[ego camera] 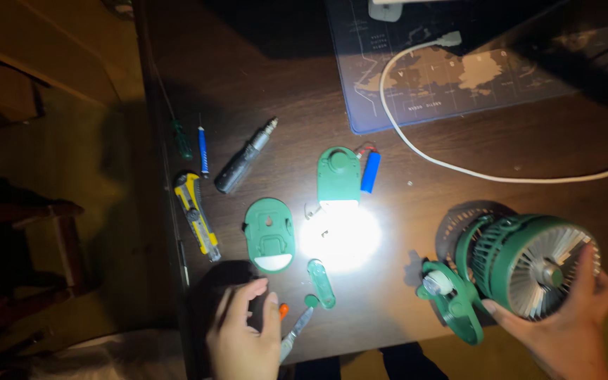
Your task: The person disassembles a small green electric fan on a desk, removing the front grille, fan blades, and rear housing to expose the motor and internal wiring. They handle screws and small parts, then reattach the rear housing and grille.
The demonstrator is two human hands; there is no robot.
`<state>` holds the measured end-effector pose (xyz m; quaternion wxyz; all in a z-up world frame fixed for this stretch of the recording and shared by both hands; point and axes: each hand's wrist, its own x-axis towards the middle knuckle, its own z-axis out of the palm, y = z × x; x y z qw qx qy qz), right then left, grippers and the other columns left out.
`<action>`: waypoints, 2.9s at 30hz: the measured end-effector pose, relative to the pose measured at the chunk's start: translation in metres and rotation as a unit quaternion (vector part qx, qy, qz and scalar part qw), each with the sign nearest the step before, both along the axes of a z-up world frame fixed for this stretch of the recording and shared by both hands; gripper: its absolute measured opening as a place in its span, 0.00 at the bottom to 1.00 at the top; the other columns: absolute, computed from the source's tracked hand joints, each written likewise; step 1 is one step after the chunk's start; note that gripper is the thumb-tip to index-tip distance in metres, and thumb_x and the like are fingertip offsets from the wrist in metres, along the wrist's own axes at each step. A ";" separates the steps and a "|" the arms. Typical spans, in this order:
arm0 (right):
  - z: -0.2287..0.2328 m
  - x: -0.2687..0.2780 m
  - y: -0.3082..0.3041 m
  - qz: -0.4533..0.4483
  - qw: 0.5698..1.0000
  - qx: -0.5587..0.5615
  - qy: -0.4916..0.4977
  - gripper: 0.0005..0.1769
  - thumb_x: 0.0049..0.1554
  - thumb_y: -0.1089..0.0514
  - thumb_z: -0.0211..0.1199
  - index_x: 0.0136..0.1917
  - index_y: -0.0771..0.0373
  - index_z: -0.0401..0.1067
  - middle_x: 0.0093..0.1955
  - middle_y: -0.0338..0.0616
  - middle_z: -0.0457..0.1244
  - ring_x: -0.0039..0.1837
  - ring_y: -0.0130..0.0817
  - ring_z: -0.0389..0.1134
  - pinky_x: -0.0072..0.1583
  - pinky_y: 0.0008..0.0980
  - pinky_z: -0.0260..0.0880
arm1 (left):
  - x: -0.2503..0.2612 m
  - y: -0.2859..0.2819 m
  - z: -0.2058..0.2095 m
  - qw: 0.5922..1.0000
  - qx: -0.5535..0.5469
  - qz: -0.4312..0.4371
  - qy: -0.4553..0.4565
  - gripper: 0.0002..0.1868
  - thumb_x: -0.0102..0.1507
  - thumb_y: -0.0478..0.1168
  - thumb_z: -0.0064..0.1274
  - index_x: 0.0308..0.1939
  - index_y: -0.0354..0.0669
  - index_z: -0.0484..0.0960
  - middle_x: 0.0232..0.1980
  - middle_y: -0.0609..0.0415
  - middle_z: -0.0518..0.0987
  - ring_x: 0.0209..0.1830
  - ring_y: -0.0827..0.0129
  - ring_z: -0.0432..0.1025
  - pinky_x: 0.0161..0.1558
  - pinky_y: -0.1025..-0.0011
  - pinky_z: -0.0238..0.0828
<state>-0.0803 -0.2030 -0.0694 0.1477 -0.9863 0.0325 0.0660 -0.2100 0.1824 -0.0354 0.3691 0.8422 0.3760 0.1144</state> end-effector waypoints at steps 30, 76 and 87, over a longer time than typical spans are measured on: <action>0.037 0.005 0.019 -0.011 0.989 0.145 0.010 0.83 0.28 0.53 0.82 0.83 0.66 0.32 0.74 0.59 0.40 0.77 0.53 0.49 0.74 0.43 0.54 | 0.038 -0.160 -0.013 0.972 -0.198 -0.123 0.006 0.20 0.53 0.33 0.62 0.50 0.42 0.81 0.42 0.49 0.82 0.42 0.58 0.81 0.43 0.63 0.78; -0.028 0.000 -0.034 0.122 0.974 0.170 -0.084 0.91 0.21 0.35 0.86 0.82 0.70 0.36 0.76 0.69 0.40 0.79 0.63 0.43 0.75 0.56 0.47 | 0.215 -0.113 -0.039 0.946 0.044 -0.322 -0.001 0.10 0.62 0.35 0.53 0.46 0.37 0.80 0.47 0.42 0.80 0.45 0.45 0.76 0.44 0.55 0.74; -0.022 -0.001 -0.028 0.089 0.981 0.165 -0.042 0.90 0.18 0.42 0.87 0.81 0.72 0.37 0.75 0.69 0.40 0.78 0.64 0.41 0.75 0.58 0.43 | 0.221 -0.115 -0.047 0.935 0.087 -0.334 0.086 0.08 0.66 0.37 0.48 0.43 0.36 0.78 0.54 0.44 0.78 0.48 0.47 0.77 0.43 0.57 0.77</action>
